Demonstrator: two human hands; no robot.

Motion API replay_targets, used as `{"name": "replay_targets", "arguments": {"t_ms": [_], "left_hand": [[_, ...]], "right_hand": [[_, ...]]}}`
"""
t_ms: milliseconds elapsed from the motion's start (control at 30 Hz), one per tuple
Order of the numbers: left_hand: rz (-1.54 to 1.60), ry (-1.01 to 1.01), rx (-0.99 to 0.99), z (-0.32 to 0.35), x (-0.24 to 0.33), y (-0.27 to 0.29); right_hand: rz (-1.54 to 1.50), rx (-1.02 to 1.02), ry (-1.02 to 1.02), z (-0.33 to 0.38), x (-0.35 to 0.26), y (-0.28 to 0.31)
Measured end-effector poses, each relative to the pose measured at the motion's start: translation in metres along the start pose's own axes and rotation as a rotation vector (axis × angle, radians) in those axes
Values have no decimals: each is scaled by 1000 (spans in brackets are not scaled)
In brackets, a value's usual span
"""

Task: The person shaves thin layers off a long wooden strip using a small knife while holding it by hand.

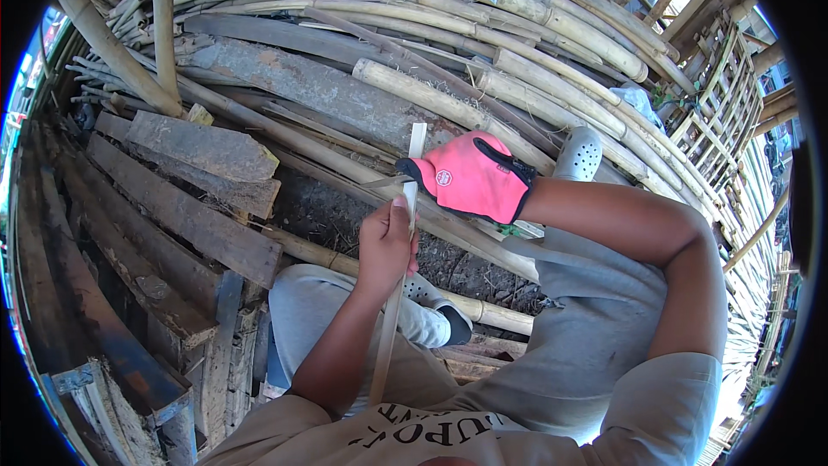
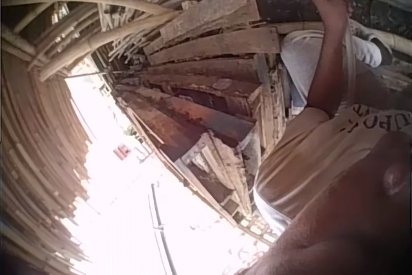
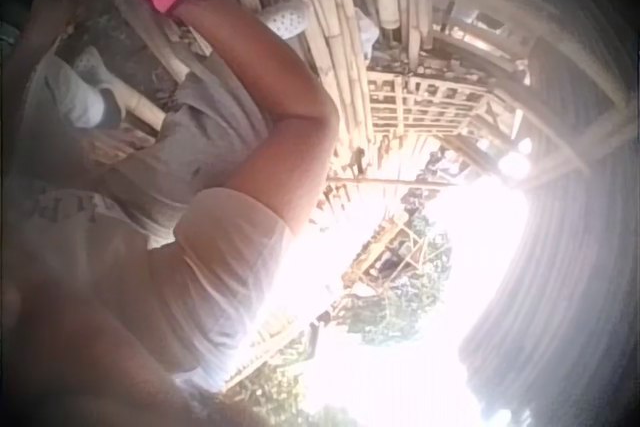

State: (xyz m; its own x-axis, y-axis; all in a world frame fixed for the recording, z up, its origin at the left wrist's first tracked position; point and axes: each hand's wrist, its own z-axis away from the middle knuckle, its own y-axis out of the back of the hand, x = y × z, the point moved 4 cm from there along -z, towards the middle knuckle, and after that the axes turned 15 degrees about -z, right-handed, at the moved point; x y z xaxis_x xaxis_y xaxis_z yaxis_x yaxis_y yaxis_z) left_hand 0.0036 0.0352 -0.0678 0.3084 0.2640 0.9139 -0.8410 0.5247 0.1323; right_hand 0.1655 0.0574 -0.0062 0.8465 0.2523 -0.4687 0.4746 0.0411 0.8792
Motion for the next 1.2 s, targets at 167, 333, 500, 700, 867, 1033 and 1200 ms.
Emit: {"name": "replay_targets", "arguments": {"t_ms": [167,333,500,700,867,1033,1200], "left_hand": [[30,-8,-17,1,-4,-1],[95,-14,-49,5,6,-4],[113,-2,-27,12,13,-1],[95,-62,-156,23,13,-21],[273,46,-151,-3,2,0],[557,79,-254,-6,1,1],[712,105,-319,-2,5,1]], "right_hand": [[97,-180,-103,3,-15,-1],[78,-326,-112,-2,-9,9],[173,7,-254,-28,21,26],[337,323,-476,-19,156,68],[137,536,-258,-5,82,41],[-90,373,-90,-6,14,24],[57,250,39,-5,-12,13]]}}
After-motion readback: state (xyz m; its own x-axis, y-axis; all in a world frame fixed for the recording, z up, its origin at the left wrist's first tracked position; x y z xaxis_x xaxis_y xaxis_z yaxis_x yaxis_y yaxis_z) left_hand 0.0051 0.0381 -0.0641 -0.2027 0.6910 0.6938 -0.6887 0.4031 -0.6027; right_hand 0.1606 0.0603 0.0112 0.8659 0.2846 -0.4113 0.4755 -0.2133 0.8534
